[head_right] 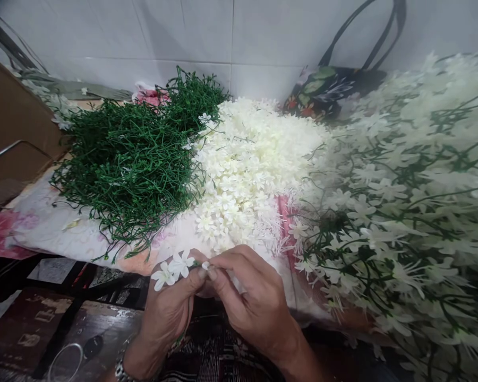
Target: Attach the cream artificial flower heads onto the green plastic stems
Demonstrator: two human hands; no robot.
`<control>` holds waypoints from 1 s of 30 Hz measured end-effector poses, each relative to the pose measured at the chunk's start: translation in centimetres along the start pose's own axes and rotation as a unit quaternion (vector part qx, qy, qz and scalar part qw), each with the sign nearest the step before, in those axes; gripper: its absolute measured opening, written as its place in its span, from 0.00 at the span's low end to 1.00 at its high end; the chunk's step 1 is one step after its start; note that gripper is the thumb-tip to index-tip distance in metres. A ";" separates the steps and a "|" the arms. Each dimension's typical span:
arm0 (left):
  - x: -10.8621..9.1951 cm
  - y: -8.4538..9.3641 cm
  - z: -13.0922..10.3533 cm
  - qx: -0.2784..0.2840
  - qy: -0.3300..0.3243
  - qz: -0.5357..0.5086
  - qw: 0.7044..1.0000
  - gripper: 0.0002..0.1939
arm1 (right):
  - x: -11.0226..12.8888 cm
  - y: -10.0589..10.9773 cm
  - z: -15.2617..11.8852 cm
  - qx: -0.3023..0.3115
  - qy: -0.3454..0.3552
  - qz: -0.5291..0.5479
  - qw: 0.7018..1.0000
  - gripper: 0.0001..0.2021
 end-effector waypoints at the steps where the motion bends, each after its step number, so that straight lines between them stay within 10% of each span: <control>1: 0.1 0.2 -0.1 0.013 -0.007 0.011 1.000 0.03 | 0.0 0.0 0.0 -0.006 0.002 0.002 1.000 0.09; 17: -2.1 -0.6 0.0 0.030 -0.048 0.200 0.978 0.10 | 0.6 0.3 0.3 0.020 -0.013 0.002 1.000 0.06; 30: 0.1 0.5 -0.2 0.075 -0.055 0.191 0.977 0.10 | 0.0 1.0 -0.2 0.057 -0.005 -0.028 0.998 0.06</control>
Point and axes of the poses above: each hand's wrist, its own z-axis towards the middle knuckle, its own y-axis out of the back of the hand, x = y × z, the point moved 3 cm from there along z, towards the middle knuckle, and after that the axes turned 14 degrees about z, right-handed, at the moved point
